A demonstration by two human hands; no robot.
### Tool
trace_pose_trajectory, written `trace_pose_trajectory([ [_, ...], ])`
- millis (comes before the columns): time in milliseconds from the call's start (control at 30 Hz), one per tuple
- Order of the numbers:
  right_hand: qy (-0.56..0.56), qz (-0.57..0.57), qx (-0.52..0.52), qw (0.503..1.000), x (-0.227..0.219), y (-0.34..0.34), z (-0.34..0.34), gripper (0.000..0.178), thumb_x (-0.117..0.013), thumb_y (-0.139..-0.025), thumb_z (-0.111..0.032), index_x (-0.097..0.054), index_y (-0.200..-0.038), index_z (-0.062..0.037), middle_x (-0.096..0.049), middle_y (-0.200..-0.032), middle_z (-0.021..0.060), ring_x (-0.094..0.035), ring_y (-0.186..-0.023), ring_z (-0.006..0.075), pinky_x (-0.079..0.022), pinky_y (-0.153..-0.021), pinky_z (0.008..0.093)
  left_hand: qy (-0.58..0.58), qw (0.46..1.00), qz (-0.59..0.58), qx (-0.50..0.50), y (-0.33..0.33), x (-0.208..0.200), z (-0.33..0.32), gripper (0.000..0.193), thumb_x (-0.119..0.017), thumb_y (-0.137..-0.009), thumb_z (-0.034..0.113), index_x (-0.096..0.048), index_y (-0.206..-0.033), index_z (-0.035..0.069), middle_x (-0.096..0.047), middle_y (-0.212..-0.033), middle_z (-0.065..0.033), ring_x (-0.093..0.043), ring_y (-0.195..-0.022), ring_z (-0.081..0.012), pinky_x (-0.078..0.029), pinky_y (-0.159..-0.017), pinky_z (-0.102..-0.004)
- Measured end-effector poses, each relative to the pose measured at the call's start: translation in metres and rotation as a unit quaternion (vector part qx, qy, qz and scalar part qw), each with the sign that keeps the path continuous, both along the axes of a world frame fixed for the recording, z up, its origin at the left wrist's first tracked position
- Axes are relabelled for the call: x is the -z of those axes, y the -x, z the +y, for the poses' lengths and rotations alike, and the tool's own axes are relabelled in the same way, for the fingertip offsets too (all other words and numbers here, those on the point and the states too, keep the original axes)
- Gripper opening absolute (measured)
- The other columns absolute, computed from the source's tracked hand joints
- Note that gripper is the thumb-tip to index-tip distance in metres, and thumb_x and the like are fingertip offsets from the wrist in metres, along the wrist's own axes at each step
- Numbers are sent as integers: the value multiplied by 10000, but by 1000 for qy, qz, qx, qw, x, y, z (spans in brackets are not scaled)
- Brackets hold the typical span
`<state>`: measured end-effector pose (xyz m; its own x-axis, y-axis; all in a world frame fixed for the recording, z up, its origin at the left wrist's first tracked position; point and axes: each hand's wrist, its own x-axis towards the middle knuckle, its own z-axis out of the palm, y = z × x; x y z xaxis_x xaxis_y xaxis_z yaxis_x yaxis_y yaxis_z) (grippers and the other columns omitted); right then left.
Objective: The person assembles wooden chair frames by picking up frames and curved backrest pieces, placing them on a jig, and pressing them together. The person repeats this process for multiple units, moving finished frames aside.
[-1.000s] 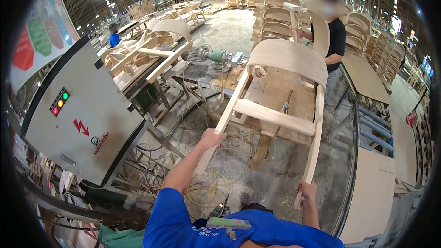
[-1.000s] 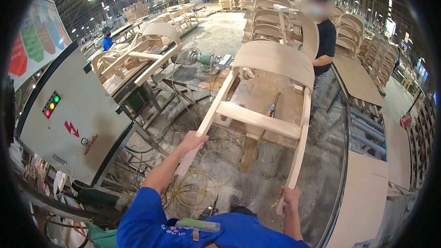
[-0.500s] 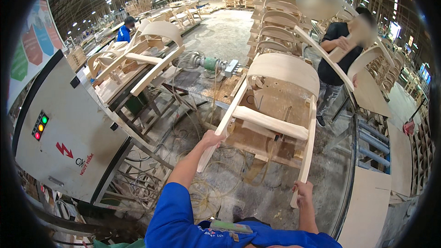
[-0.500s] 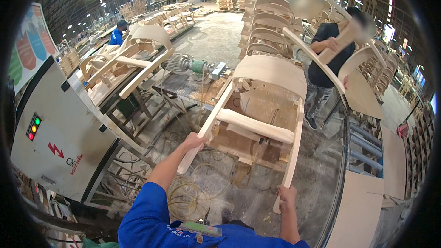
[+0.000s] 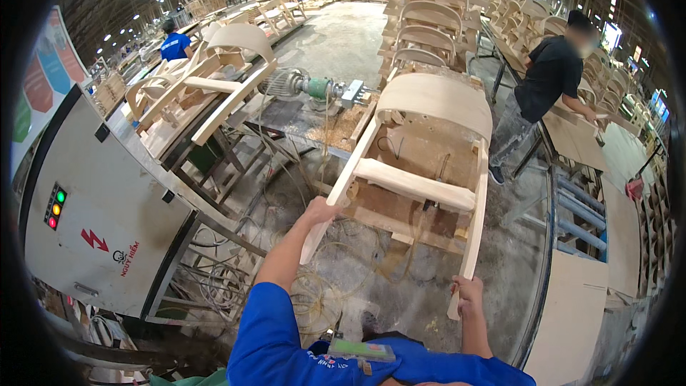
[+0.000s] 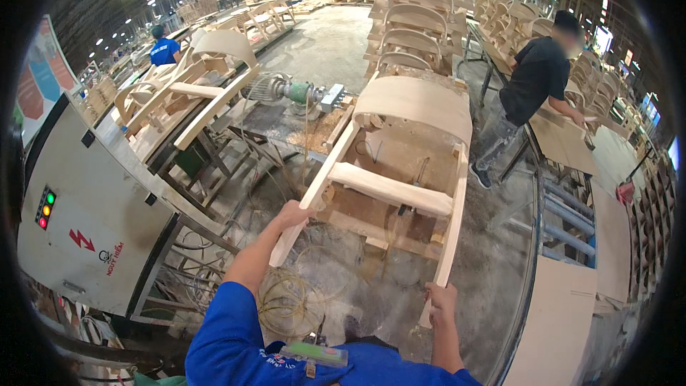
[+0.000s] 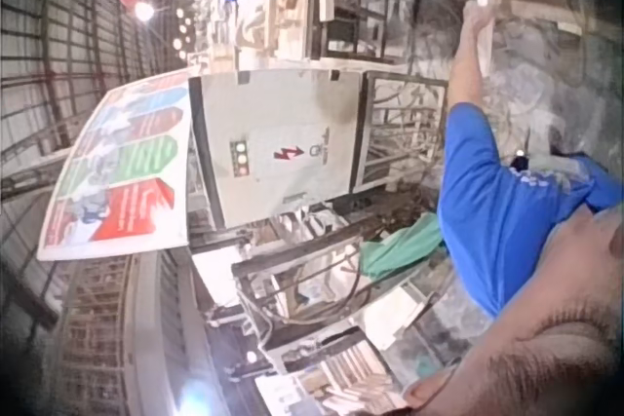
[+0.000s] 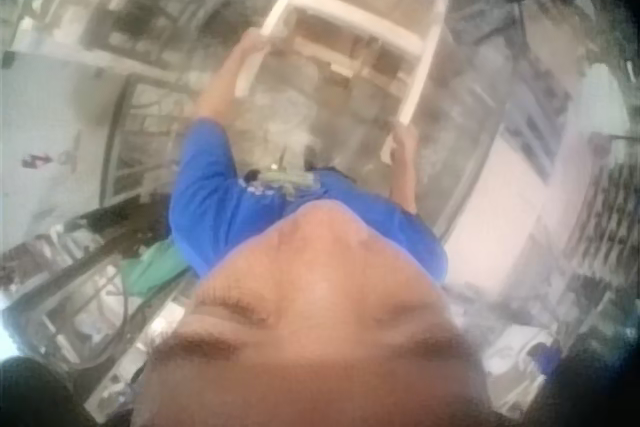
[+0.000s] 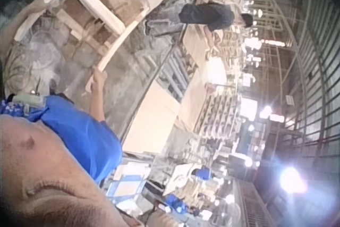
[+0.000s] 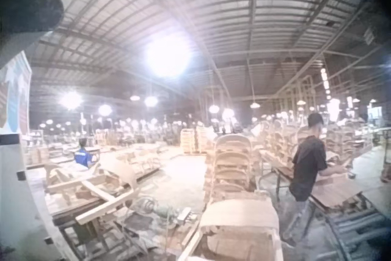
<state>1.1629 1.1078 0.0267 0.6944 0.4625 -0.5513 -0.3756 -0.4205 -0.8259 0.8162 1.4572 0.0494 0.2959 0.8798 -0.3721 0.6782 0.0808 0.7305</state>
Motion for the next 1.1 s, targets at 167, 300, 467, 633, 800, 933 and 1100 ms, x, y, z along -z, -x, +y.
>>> trace_pose_trajectory([
  [167,-36,22,1,999,-4,-1,-1,237,-728,-826,-4,-595,-1013,53,-599,-735,82,-575,-538,180,-466,-494,349,-36,999,7,13,0,-1,0,447,-730,-807,414,-778,-890,-23,-744,-744,-130,-745,-711,-250,-573,-722,-393],
  [300,-56,27,-1,998,-1,-4,1,231,-728,-834,-3,-600,-1020,50,-593,-740,67,-571,-547,172,-463,-495,340,-62,998,10,18,-3,0,1,460,-717,-818,427,-785,-920,-16,-749,-753,-137,-753,-736,-267,-579,-746,-406],
  [467,-94,78,1,993,6,-19,30,252,-740,-862,-21,-587,-1052,43,-600,-727,72,-578,-524,178,-481,-472,345,-143,980,128,50,-22,-10,32,569,-692,-855,539,-786,-995,-5,-765,-913,-216,-756,-922,-358,-582,-854,-451],
  [633,-84,64,-3,994,11,-35,63,256,-761,-887,-67,-574,-1048,3,-594,-701,55,-584,-508,180,-483,-450,341,-230,959,153,58,-34,-15,40,661,-684,-889,575,-725,-1169,-22,-733,-1130,-262,-700,-1090,-417,-559,-946,-469],
  [800,-83,2,34,996,48,-35,64,267,-774,-904,-132,-576,-1054,-31,-596,-702,47,-575,-500,175,-479,-451,343,-318,948,14,6,-30,-9,-22,395,-682,-935,370,-702,-1135,30,-715,-1021,-250,-680,-977,-435,-528,-860,-515],
  [933,-64,-60,16,996,54,-38,67,433,-792,-901,-183,-554,-1207,9,-625,-894,68,-596,-647,154,-492,-566,320,-395,904,-49,-157,7,19,-123,316,-683,-935,222,-672,-1166,6,-691,-1057,-223,-651,-1032,-431,-519,-894,-487],
  [1100,29,-603,-50,796,17,22,74,552,-736,-885,-161,-527,-1364,17,-617,-1218,229,-596,-1140,402,-476,-1003,484,-171,933,115,-294,113,76,-319,437,-673,-913,398,-718,-1100,6,-725,-1107,-222,-684,-1024,-432,-536,-896,-491],
])
